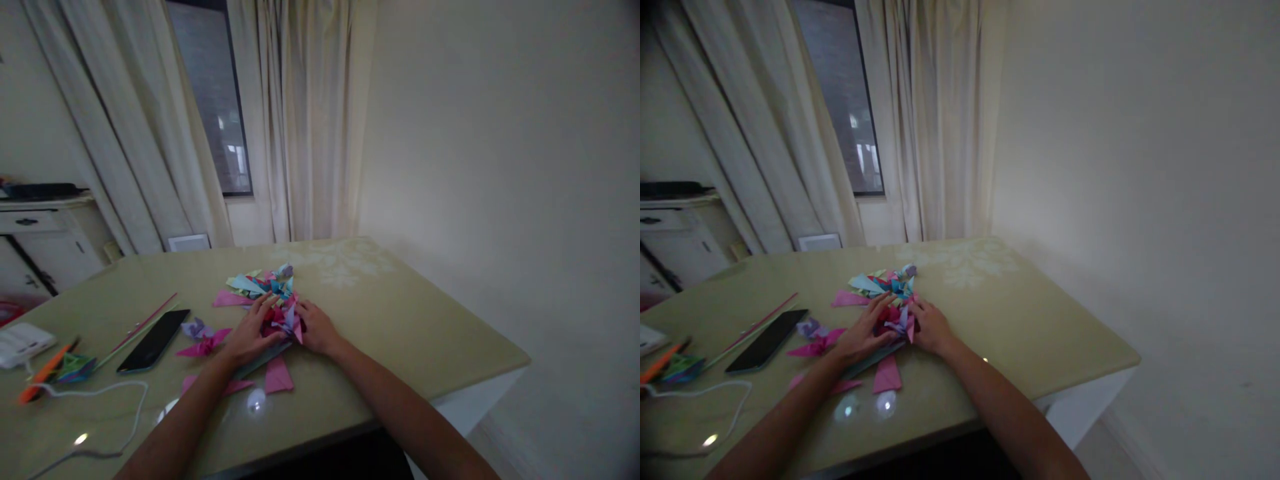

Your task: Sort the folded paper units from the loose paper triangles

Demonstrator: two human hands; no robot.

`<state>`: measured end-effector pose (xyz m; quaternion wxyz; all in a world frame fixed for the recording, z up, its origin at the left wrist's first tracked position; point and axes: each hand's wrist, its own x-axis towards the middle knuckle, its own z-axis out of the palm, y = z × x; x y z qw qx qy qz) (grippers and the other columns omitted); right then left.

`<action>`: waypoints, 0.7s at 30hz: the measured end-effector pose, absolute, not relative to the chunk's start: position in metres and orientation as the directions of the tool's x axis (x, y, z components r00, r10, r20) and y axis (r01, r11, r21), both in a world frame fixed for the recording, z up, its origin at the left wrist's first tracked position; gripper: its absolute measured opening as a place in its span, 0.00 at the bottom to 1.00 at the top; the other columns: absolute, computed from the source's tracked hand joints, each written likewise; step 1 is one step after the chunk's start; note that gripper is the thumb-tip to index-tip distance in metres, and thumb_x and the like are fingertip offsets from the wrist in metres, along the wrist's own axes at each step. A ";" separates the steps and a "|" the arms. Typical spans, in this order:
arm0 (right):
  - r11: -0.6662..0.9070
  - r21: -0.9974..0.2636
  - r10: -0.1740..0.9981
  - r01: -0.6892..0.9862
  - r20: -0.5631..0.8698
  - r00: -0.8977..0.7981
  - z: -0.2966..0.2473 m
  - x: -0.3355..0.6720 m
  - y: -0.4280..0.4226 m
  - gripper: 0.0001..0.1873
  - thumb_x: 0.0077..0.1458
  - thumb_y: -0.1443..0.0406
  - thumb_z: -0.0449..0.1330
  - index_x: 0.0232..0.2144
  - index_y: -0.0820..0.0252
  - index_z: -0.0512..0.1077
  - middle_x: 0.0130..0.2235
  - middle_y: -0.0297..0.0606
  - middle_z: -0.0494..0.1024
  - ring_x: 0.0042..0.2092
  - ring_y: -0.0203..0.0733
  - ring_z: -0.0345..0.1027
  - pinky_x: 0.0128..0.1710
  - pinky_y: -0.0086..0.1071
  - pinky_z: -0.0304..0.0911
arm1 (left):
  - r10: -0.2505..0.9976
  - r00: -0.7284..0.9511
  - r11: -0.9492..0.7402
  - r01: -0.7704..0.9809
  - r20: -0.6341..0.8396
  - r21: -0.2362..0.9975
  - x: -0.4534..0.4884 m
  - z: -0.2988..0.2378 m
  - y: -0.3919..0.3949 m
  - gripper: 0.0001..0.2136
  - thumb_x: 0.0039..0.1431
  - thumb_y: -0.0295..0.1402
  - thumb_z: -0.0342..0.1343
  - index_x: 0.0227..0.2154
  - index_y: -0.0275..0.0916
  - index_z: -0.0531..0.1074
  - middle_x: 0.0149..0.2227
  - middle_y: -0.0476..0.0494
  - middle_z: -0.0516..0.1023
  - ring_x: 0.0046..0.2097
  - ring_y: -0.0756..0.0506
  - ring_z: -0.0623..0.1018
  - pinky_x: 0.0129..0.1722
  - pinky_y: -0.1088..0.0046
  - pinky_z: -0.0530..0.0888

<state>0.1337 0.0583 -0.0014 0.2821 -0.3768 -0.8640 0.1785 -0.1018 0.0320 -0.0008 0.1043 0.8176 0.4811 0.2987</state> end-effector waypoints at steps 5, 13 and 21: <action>0.614 -0.576 0.789 0.540 0.460 -0.407 -0.006 0.133 0.060 0.13 0.61 0.62 0.66 0.48 0.56 0.77 0.53 0.44 0.77 0.53 0.49 0.73 0.54 0.39 0.68 | 0.819 0.381 -0.554 0.719 0.430 0.419 -0.093 -0.005 0.035 0.29 0.57 0.42 0.64 0.61 0.41 0.71 0.65 0.32 0.68 0.67 0.33 0.69 0.68 0.51 0.67; 0.588 -0.752 0.807 0.298 0.571 -0.152 -0.014 0.142 0.078 0.12 0.65 0.55 0.63 0.35 0.55 0.78 0.41 0.39 0.83 0.44 0.45 0.77 0.49 0.39 0.71 | 0.835 0.196 -0.484 0.707 0.514 0.516 -0.104 -0.001 0.044 0.10 0.60 0.36 0.54 0.38 0.40 0.77 0.42 0.39 0.79 0.45 0.39 0.78 0.49 0.60 0.76; 0.428 -0.878 0.881 0.216 0.459 0.117 -0.015 0.169 0.097 0.21 0.61 0.47 0.63 0.38 0.59 0.80 0.38 0.44 0.85 0.40 0.49 0.79 0.44 0.40 0.72 | 0.758 -0.080 -0.431 0.683 0.647 0.590 -0.117 0.003 0.052 0.12 0.60 0.39 0.54 0.42 0.40 0.76 0.43 0.39 0.79 0.45 0.39 0.78 0.46 0.61 0.76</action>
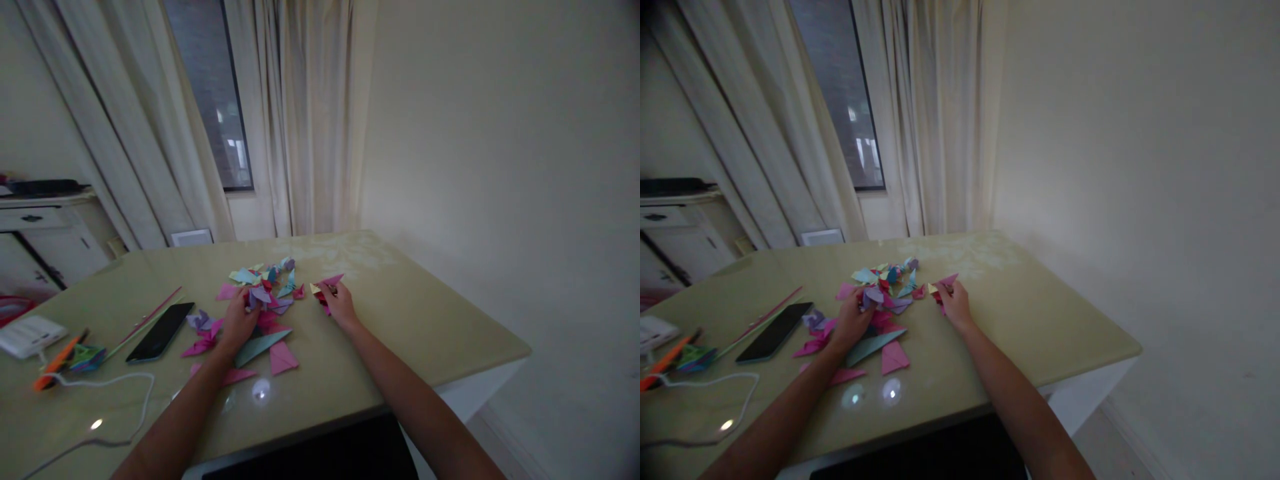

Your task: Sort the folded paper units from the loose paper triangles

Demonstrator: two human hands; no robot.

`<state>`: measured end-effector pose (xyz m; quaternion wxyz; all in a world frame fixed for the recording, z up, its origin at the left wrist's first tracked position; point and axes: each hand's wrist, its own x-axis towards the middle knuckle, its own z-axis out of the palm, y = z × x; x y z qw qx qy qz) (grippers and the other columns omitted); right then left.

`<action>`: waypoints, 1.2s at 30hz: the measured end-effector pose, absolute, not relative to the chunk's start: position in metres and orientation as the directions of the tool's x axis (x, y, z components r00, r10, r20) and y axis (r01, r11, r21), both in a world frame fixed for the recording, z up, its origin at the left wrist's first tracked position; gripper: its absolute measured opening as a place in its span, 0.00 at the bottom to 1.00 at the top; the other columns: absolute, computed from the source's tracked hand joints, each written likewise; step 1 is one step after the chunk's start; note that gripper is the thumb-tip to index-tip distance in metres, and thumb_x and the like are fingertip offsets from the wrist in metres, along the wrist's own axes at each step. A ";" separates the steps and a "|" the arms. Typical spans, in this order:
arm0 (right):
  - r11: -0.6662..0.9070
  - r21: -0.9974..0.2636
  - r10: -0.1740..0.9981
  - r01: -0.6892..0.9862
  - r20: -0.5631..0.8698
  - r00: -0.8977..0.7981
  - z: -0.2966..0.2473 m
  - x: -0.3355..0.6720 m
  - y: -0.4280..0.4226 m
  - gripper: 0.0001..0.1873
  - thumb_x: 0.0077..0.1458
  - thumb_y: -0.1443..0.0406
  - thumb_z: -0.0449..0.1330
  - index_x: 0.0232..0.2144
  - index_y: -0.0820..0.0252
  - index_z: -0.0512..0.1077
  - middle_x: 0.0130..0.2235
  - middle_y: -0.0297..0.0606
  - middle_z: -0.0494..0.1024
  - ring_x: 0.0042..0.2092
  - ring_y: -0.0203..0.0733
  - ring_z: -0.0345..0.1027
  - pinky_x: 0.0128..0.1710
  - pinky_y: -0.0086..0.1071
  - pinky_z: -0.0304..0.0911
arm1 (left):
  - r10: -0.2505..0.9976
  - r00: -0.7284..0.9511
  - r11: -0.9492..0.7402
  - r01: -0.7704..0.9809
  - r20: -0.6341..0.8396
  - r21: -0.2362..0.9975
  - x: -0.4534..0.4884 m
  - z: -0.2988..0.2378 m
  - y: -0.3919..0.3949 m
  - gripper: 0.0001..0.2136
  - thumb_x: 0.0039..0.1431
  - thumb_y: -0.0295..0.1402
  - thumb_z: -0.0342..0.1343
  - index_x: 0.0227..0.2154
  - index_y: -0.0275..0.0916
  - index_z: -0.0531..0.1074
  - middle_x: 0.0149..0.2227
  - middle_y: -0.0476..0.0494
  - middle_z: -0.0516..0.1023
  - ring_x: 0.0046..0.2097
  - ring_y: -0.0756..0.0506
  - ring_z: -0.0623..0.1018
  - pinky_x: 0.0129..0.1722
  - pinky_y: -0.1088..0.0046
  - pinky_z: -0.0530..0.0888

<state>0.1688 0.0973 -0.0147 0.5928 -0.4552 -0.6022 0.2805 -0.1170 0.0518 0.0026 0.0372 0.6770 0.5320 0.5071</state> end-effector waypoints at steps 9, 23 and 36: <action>0.441 -0.885 0.878 0.150 0.460 0.130 -0.008 0.168 0.093 0.29 0.62 0.41 0.58 0.41 0.59 0.80 0.38 0.44 0.85 0.40 0.49 0.79 0.43 0.39 0.73 | 0.679 -0.161 -0.419 0.716 0.716 0.558 -0.117 0.003 0.048 0.13 0.62 0.39 0.55 0.47 0.40 0.73 0.46 0.38 0.79 0.47 0.38 0.78 0.47 0.61 0.77; 0.571 -0.818 0.819 0.070 0.574 0.027 0.009 0.170 0.083 0.27 0.70 0.44 0.52 0.54 0.49 0.80 0.57 0.41 0.81 0.58 0.51 0.73 0.60 0.46 0.68 | 0.621 -0.110 -0.429 0.781 0.776 0.454 -0.118 0.001 0.047 0.22 0.56 0.30 0.57 0.55 0.40 0.68 0.52 0.36 0.75 0.55 0.34 0.75 0.57 0.53 0.73; 0.529 -0.846 0.840 0.065 0.533 0.106 0.009 0.169 0.082 0.31 0.66 0.39 0.53 0.52 0.51 0.81 0.55 0.43 0.82 0.59 0.54 0.73 0.63 0.51 0.66 | 0.619 -0.125 -0.386 0.811 0.775 0.439 -0.113 0.006 0.041 0.23 0.57 0.31 0.57 0.57 0.41 0.68 0.59 0.32 0.71 0.64 0.31 0.69 0.66 0.46 0.64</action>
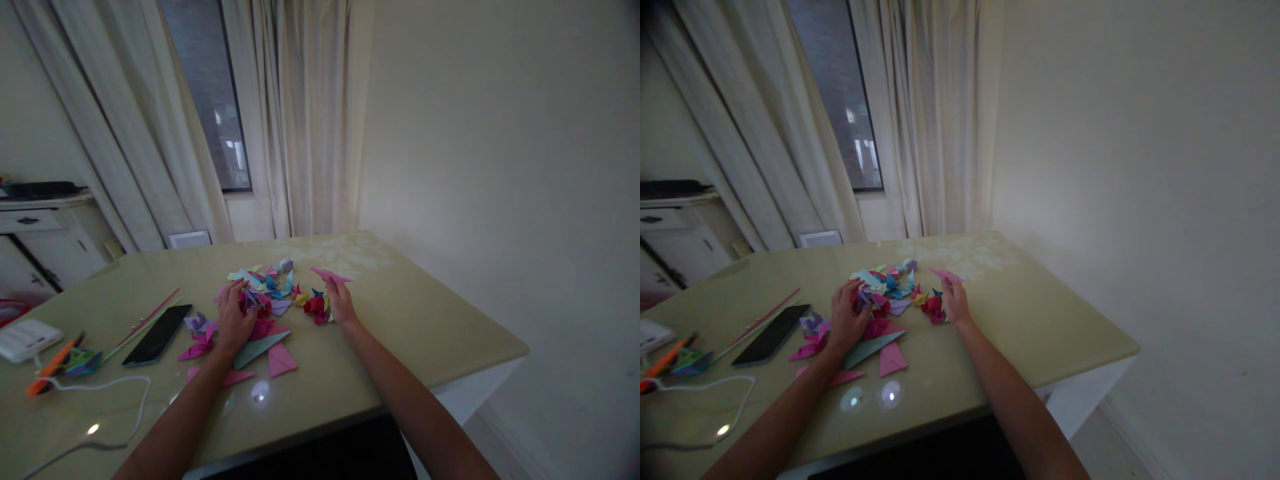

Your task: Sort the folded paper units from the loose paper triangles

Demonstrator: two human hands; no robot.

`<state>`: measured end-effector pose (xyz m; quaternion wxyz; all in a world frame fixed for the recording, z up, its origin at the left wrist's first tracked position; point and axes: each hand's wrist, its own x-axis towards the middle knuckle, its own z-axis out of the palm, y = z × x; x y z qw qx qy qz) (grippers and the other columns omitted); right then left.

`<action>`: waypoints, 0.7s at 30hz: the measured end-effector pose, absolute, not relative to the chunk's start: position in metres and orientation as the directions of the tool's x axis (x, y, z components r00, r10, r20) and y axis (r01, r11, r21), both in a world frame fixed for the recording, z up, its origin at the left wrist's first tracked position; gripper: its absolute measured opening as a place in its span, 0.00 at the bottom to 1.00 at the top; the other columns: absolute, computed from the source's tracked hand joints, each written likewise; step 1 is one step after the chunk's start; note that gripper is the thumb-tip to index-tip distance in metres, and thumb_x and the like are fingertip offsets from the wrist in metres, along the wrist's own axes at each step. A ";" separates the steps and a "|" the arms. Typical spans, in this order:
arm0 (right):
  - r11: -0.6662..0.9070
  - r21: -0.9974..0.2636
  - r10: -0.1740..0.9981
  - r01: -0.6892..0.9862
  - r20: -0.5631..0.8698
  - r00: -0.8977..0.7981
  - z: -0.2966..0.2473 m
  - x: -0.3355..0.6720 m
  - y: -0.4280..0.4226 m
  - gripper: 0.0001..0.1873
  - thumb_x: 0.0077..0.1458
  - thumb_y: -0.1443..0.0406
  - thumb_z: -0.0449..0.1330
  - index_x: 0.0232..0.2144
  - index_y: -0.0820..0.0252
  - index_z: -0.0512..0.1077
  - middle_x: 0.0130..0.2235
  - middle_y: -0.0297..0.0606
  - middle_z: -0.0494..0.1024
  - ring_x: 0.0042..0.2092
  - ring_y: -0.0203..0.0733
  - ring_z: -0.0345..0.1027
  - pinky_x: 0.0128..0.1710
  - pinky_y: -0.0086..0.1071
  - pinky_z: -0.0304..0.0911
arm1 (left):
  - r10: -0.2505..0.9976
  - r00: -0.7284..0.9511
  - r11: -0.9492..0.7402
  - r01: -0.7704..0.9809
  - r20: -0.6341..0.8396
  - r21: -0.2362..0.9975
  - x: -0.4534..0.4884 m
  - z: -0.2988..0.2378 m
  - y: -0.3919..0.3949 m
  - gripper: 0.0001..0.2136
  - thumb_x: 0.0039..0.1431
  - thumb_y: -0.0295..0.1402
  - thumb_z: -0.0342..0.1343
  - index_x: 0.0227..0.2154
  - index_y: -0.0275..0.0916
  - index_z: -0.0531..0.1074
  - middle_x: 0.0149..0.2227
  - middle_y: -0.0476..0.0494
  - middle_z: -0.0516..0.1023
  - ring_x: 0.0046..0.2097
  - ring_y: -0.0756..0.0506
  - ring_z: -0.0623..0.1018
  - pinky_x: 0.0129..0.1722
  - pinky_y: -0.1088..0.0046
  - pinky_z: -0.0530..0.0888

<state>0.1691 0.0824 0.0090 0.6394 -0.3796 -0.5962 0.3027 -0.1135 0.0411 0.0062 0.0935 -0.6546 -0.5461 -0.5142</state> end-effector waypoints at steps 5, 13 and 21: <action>0.516 -0.854 0.838 0.070 0.520 0.167 0.010 0.170 0.082 0.33 0.65 0.38 0.53 0.53 0.53 0.80 0.57 0.43 0.81 0.63 0.54 0.70 0.68 0.52 0.60 | 0.620 -0.101 -0.401 0.812 0.778 0.424 -0.114 0.005 0.042 0.22 0.58 0.31 0.57 0.57 0.41 0.68 0.60 0.32 0.72 0.63 0.32 0.70 0.66 0.47 0.64; 0.515 -0.855 0.833 0.069 0.518 0.193 0.005 0.171 0.087 0.33 0.65 0.38 0.54 0.53 0.54 0.79 0.59 0.45 0.80 0.63 0.52 0.70 0.69 0.53 0.58 | 0.622 -0.096 -0.402 0.812 0.777 0.423 -0.111 0.005 0.039 0.24 0.59 0.26 0.51 0.58 0.41 0.68 0.63 0.33 0.70 0.65 0.33 0.69 0.67 0.46 0.62; 0.510 -0.852 0.824 0.117 0.523 0.217 0.006 0.172 0.087 0.35 0.63 0.36 0.53 0.50 0.56 0.80 0.52 0.48 0.83 0.61 0.56 0.72 0.66 0.53 0.62 | 0.646 -0.148 -0.356 0.809 0.749 0.467 -0.106 0.008 0.034 0.17 0.69 0.33 0.46 0.56 0.43 0.72 0.65 0.35 0.69 0.67 0.34 0.67 0.67 0.44 0.59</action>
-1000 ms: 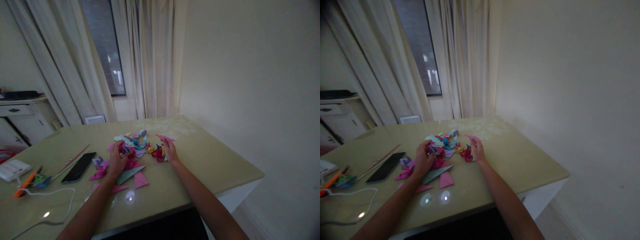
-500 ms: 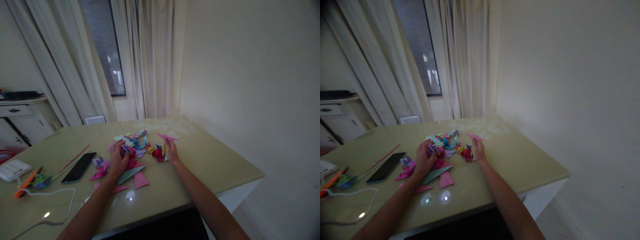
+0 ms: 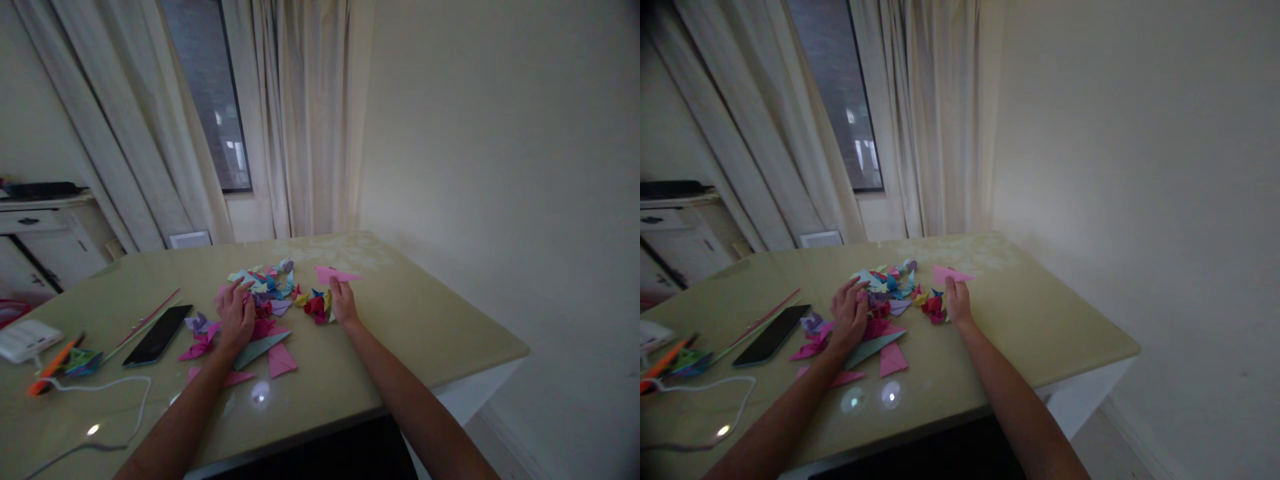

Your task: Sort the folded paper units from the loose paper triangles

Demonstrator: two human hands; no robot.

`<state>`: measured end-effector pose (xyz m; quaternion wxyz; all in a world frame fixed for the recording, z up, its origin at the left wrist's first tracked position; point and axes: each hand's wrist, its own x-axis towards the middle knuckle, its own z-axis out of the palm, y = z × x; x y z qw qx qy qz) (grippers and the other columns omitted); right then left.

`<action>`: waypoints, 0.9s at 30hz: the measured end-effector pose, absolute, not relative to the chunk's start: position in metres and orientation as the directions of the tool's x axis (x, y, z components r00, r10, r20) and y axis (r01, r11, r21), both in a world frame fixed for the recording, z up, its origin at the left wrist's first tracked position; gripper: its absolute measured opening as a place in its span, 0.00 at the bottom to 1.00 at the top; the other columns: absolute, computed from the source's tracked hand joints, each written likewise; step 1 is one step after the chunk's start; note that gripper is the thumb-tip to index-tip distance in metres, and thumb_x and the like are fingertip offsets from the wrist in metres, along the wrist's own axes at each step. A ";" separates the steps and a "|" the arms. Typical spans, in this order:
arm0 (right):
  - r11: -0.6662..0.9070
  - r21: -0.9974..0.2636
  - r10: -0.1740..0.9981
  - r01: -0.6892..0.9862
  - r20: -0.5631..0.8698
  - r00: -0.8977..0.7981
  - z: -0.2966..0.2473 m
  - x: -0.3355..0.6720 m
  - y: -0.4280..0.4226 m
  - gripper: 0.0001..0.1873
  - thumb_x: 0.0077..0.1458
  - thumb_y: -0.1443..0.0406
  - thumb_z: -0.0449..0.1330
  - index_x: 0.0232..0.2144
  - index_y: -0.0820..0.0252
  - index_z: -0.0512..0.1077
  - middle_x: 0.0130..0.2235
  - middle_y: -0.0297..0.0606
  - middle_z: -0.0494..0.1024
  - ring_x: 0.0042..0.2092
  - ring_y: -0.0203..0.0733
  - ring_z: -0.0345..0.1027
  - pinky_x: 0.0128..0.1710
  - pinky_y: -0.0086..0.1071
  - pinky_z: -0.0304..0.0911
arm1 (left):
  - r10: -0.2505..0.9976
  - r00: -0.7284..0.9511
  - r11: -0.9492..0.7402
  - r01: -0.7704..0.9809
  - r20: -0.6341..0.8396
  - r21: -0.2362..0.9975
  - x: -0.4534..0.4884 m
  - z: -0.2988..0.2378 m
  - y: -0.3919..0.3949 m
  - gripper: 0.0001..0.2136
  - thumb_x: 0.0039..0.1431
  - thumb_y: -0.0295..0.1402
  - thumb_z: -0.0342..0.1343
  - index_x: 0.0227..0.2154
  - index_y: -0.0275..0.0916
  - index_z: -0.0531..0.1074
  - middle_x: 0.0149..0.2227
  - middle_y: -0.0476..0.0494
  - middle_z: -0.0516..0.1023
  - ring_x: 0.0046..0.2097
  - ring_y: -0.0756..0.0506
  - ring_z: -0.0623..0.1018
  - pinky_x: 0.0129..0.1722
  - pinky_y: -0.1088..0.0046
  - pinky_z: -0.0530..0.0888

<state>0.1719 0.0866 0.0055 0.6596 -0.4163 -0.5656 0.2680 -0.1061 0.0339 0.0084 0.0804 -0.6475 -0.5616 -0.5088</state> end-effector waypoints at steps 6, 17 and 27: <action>0.504 -0.856 0.828 0.115 0.517 0.216 0.004 0.172 0.088 0.37 0.63 0.35 0.52 0.52 0.57 0.78 0.54 0.49 0.82 0.63 0.55 0.70 0.67 0.53 0.61 | 0.572 -0.225 -0.373 0.785 0.789 0.494 -0.103 0.019 0.032 0.17 0.73 0.37 0.41 0.54 0.41 0.72 0.62 0.33 0.72 0.66 0.35 0.69 0.68 0.46 0.60; 0.583 -0.807 0.746 0.092 0.577 0.332 0.019 0.187 0.089 0.27 0.67 0.46 0.55 0.50 0.59 0.81 0.53 0.48 0.83 0.57 0.54 0.74 0.61 0.48 0.65 | 0.852 0.097 -0.430 0.691 0.515 0.581 -0.152 0.067 -0.038 0.16 0.64 0.50 0.57 0.45 0.45 0.78 0.40 0.44 0.83 0.39 0.42 0.81 0.39 0.67 0.78; 0.549 -0.836 0.757 0.015 0.504 0.416 0.018 0.198 0.098 0.19 0.58 0.51 0.64 0.38 0.61 0.78 0.35 0.39 0.81 0.36 0.44 0.73 0.39 0.35 0.69 | 0.949 0.214 -0.301 0.836 0.233 0.459 -0.151 -0.002 -0.076 0.13 0.66 0.45 0.53 0.33 0.46 0.78 0.36 0.41 0.80 0.37 0.39 0.80 0.37 0.65 0.75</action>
